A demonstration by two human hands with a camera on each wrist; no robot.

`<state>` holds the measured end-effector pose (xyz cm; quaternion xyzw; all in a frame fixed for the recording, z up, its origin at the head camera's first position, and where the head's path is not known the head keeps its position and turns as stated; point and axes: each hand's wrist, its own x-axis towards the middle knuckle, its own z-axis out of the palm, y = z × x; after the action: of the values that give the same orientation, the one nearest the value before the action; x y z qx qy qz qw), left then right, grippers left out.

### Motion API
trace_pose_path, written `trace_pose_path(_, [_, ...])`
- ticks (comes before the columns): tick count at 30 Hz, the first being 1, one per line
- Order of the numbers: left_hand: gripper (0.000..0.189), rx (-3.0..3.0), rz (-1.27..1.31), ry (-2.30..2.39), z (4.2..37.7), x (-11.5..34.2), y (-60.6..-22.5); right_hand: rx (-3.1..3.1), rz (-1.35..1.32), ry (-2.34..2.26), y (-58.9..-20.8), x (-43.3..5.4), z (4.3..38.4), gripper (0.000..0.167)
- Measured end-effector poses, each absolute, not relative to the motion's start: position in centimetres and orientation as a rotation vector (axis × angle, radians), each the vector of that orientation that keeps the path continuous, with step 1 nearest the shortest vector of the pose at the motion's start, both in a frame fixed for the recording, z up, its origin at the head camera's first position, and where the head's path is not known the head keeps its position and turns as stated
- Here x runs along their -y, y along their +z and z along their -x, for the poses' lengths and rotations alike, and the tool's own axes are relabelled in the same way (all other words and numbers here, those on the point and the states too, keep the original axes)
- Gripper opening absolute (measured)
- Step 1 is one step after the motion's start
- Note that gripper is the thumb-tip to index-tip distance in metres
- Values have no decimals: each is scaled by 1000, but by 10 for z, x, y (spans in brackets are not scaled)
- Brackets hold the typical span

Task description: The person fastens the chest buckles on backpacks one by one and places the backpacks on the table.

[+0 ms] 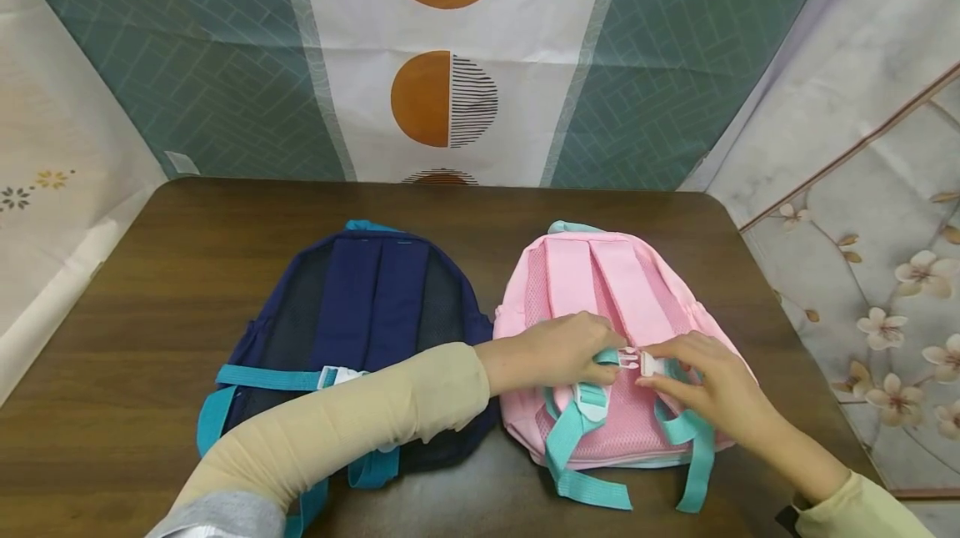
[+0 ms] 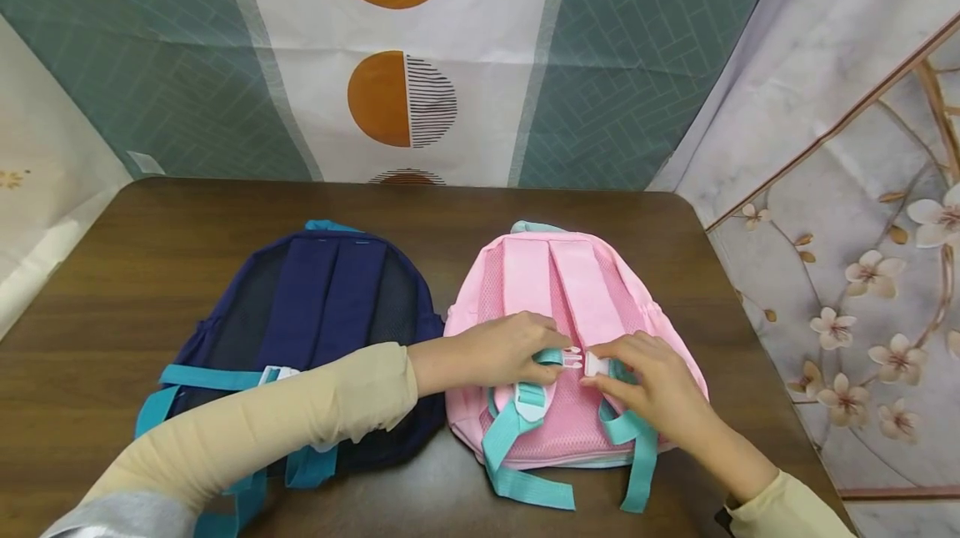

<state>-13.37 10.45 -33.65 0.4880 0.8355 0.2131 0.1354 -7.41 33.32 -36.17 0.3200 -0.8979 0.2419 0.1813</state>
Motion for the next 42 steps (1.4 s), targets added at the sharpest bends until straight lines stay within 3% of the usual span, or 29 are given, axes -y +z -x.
trace_pose_path(6, [37,-2412,-1470,554,132,-104,-337,2539,-913,504,-357,-327,72,32])
trace_pose_path(21, [42,-2503,-1627,385,126,-106,-336,2504,-932,480,-354,-322,69,47])
trace_pose_path(27, [42,-2525,-1696,437,127,-103,-336,2473,-872,720,-355,-320,64,36])
trace_pose_path(32, [33,-2465,-1541,642,126,-101,-337,2550,-668,943,-351,-323,60,59])
trace_pose_path(38, [34,-2452,-1368,779,125,-101,-336,2650,-440,1263,-345,-329,59,37])
trace_pose_path(42, [35,-2429,-1377,797,125,-102,-335,2681,-365,1278,-343,-331,60,34])
